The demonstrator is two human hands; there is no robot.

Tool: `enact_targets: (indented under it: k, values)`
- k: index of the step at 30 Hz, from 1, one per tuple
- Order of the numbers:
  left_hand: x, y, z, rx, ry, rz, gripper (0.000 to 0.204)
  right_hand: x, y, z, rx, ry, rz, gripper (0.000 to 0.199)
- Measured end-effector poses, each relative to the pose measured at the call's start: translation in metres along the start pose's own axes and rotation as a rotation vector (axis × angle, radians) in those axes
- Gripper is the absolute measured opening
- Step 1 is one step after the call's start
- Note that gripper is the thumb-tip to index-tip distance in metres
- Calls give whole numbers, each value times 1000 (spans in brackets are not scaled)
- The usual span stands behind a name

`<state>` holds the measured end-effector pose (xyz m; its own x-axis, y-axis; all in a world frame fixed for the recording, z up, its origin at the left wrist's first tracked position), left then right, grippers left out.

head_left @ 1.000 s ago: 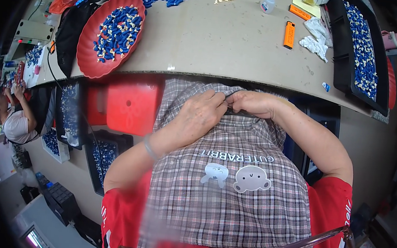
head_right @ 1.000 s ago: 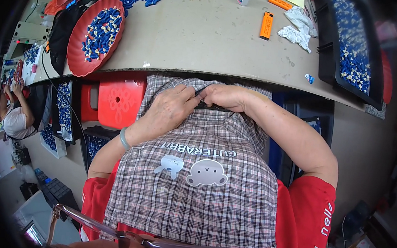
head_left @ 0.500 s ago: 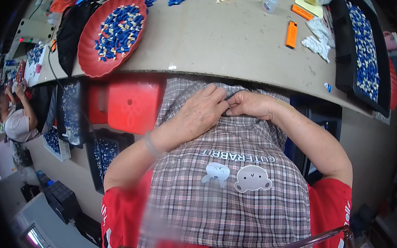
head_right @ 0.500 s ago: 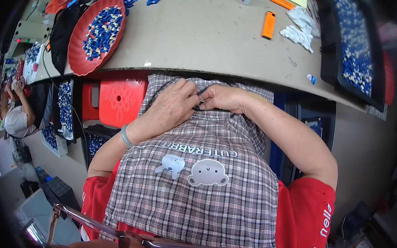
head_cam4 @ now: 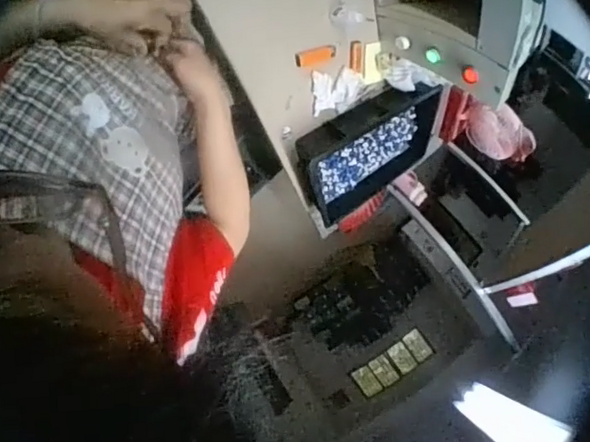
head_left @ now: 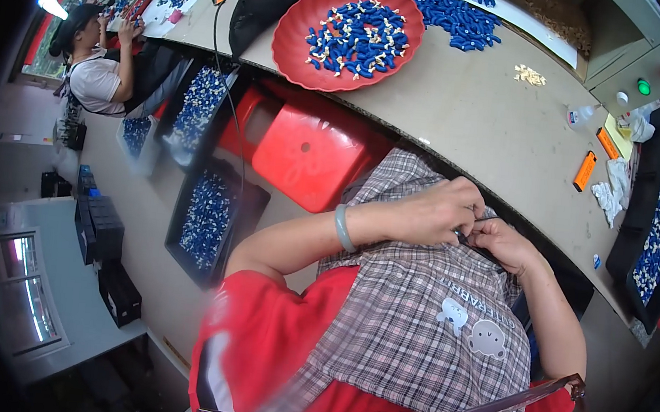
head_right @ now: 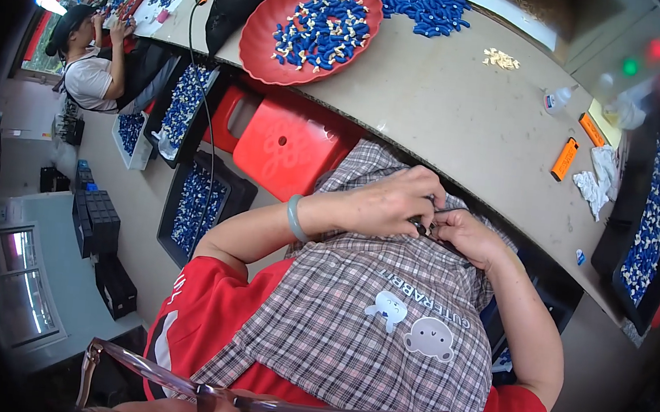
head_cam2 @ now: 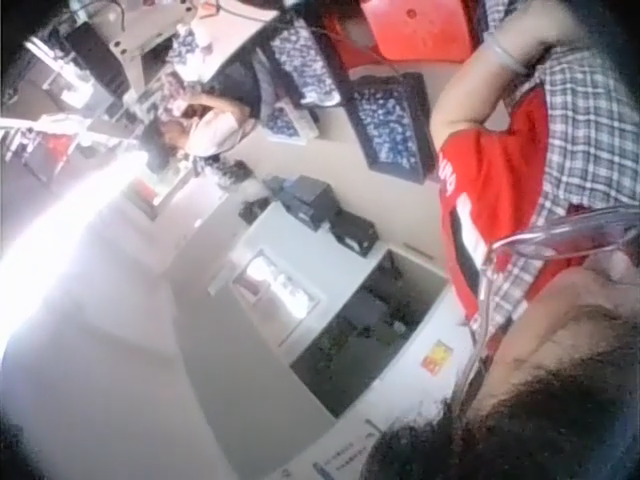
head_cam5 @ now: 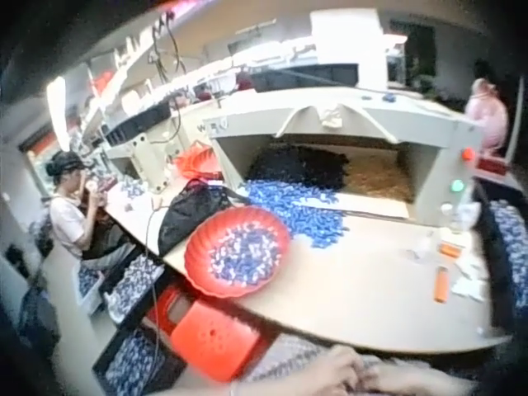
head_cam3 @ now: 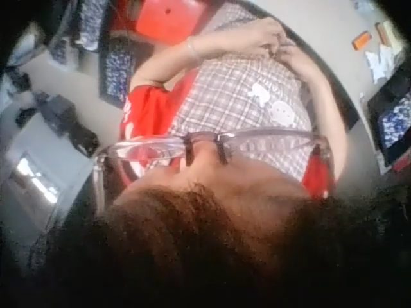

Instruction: The person assembles small plastic parts by applying glue with a squeeze bottle and attaching beige pieces to blue pieces, trims toenails using nail clippers, and resumes gluing the plastic parts together.

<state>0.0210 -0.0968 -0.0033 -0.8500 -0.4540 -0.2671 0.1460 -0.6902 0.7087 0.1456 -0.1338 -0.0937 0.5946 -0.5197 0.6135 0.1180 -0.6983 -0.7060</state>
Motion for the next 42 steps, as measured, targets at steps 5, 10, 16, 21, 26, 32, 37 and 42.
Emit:
enact_targets:
  k: [5, 10, 16, 21, 26, 32, 37, 42]
  values:
    - [1, -18, 11, 617, 69, 187, 16, -2, -18, -5, 710, 337, 113, 24]
    - [13, -16, 16, 1040, 228, 458, 21, 16, -34, -20, 995, 357, 105, 21]
    - [14, -13, 30, 455, 382, 469, 23, 65, -103, -28, 545, 529, 336, 15]
    - [2, 13, 42, -202, 476, 147, 24, 53, -117, -23, 657, 724, 584, 33]
    - [-1, 17, 41, -346, 514, 35, 24, 48, -113, -28, 857, 896, 750, 32]
    - [1, -3, 38, 208, 328, 511, 25, 37, -104, -18, 659, 845, 789, 34]
    - [11, -22, 18, 1126, 136, 575, 20, 46, -122, -31, 937, 528, 996, 30]
    - [11, -27, 14, 1170, 118, 543, 21, 57, -131, -29, 1009, 468, 964, 28]
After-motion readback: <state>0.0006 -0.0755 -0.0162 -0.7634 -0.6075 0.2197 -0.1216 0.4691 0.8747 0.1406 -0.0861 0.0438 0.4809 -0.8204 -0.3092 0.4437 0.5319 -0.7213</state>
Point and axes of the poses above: each hand's wrist, its own x-axis away from the middle knuckle, its own z-axis out of the back of the hand, y = z × x, the point moved 6 cm from there along -x, towards the middle knuckle, and after that the axes turned 2 degrees about -x, right-handed, at the moved point
